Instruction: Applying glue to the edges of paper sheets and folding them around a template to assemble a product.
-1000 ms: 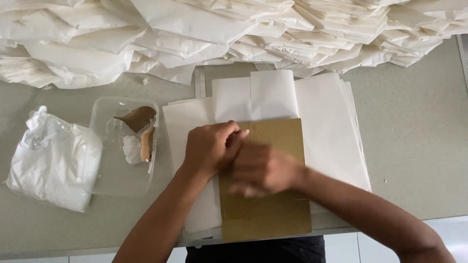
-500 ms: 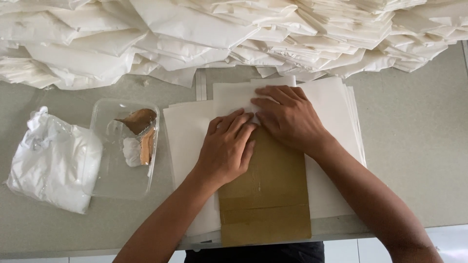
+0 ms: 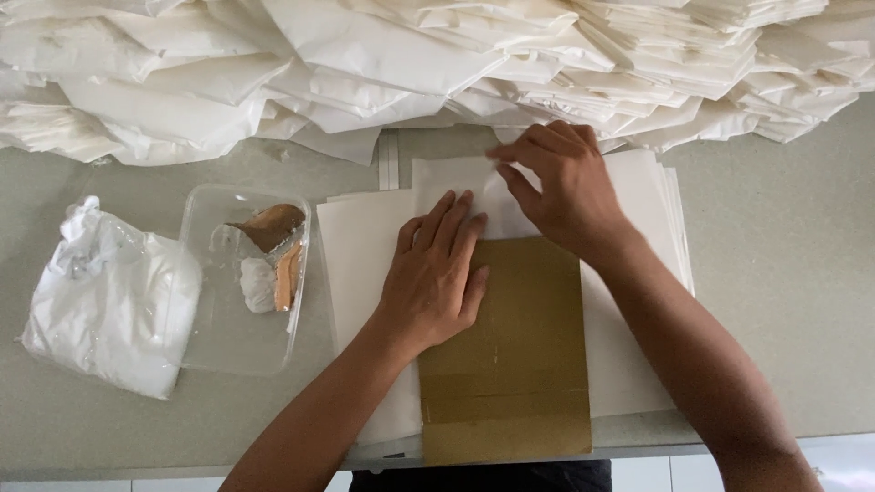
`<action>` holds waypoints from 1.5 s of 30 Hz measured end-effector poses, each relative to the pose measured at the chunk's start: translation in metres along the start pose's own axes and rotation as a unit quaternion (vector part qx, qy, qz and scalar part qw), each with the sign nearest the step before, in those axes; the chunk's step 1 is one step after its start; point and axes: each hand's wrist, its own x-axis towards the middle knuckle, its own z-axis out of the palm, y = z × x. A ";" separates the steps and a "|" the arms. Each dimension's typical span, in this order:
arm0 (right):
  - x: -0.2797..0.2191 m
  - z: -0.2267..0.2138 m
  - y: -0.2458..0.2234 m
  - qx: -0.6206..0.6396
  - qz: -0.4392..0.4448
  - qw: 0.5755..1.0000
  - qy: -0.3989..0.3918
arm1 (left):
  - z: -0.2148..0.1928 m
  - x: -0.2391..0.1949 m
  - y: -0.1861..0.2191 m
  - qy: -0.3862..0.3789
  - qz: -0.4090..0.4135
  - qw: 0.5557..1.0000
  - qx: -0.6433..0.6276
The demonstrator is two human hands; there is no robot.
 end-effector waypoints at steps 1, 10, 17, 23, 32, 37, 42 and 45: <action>-0.002 -0.004 -0.002 0.000 0.000 1.000 0.000 | 0.001 0.000 -0.001 0.000 0.000 1.000 0.000; -0.030 -0.022 -0.003 -0.035 -0.019 0.998 -0.042 | 0.008 0.006 0.006 0.020 -0.006 0.999 0.041; -0.051 -0.019 0.007 -0.026 0.004 1.000 -0.018 | 0.023 0.018 0.008 0.023 -0.014 0.993 0.118; -0.049 -0.023 0.001 -0.039 -0.003 0.999 -0.017 | 0.017 0.022 0.012 0.057 -0.011 0.992 0.110; 0.000 0.015 -0.080 0.084 -0.114 0.988 0.059 | 0.029 0.020 0.005 -0.012 -0.038 0.994 0.098; 0.037 0.021 -0.151 0.163 -0.186 0.969 0.000 | 0.064 0.014 -0.007 0.017 -0.041 0.992 0.118; 0.060 0.062 -0.171 0.112 -0.257 0.960 0.020 | 0.087 0.020 -0.009 0.144 -0.013 0.977 0.155; 0.067 0.064 -0.174 0.124 -0.240 0.963 0.021 | 0.101 0.025 -0.010 0.160 -0.020 0.975 0.155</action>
